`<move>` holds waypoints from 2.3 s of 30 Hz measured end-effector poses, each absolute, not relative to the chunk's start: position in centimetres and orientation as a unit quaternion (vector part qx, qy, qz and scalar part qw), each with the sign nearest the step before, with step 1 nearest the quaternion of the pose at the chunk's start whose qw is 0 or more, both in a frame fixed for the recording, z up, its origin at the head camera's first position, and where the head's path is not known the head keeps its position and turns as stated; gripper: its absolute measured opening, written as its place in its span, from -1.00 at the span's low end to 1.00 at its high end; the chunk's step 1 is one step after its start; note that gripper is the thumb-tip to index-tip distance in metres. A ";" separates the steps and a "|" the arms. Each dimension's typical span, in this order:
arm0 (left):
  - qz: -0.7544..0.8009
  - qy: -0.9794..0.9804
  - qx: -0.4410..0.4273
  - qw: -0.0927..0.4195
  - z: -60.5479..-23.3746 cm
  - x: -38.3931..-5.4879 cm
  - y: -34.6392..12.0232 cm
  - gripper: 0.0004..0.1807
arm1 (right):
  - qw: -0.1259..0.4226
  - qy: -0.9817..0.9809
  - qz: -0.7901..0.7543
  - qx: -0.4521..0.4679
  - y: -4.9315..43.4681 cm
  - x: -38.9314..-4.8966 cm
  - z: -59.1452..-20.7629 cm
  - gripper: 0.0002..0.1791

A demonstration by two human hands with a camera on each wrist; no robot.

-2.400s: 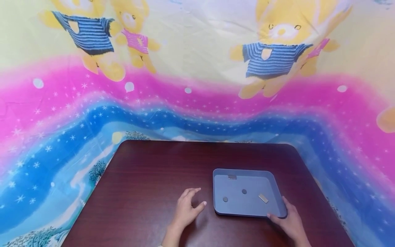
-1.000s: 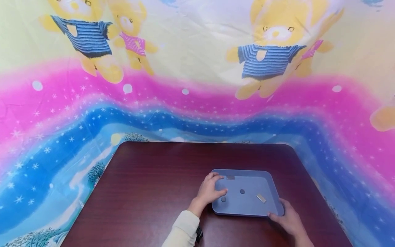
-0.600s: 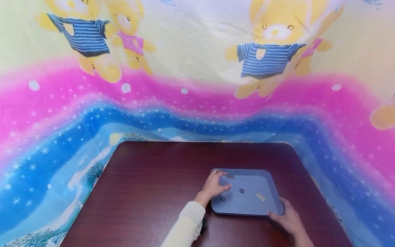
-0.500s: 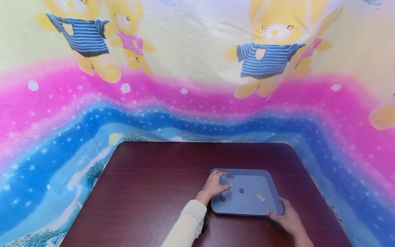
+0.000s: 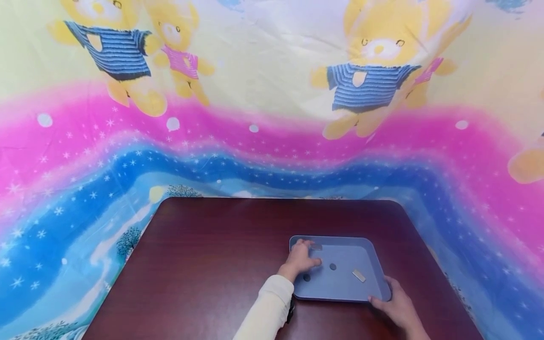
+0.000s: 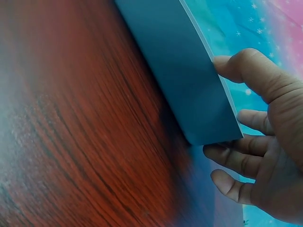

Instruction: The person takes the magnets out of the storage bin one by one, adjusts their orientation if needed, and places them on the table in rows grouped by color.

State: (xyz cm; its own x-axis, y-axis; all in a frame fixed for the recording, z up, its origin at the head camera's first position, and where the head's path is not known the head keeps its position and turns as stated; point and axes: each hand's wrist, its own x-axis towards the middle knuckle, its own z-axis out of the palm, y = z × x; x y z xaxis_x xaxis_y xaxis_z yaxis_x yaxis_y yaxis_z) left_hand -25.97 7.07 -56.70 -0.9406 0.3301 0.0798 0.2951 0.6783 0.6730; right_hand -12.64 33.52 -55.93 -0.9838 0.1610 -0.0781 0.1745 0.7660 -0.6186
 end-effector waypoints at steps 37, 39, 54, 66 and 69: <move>0.243 0.959 0.131 -0.059 -58.5 -26.4 9.2 -0.73 | 0.008 0.927 -0.359 0.108 33.7 -12.4 -56.6 0.04; 0.240 0.959 0.133 -0.066 -58.4 -26.4 9.2 -0.72 | 0.004 0.927 -0.360 0.107 33.7 -12.4 -56.7 0.03; 0.186 0.960 0.179 -0.111 -58.5 -26.2 8.8 -0.82 | 0.015 0.923 -0.365 0.118 33.7 -12.3 -56.7 0.03; 0.230 0.954 0.175 -0.083 -58.5 -26.1 8.3 -0.79 | 0.029 0.922 -0.365 0.127 33.6 -12.4 -56.9 0.04; 0.215 0.956 0.179 -0.089 -58.4 -26.1 8.4 -0.80 | 0.028 0.922 -0.365 0.125 33.5 -12.4 -56.8 0.03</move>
State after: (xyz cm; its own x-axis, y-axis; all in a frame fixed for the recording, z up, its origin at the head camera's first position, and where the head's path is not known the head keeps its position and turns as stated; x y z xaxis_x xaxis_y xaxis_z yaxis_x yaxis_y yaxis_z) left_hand -26.09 8.35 -58.39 -0.9201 0.3036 0.2475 0.3804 0.8432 0.3798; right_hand -12.40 33.51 -56.83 -0.9670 0.2111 -0.1423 0.2513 0.7027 -0.6656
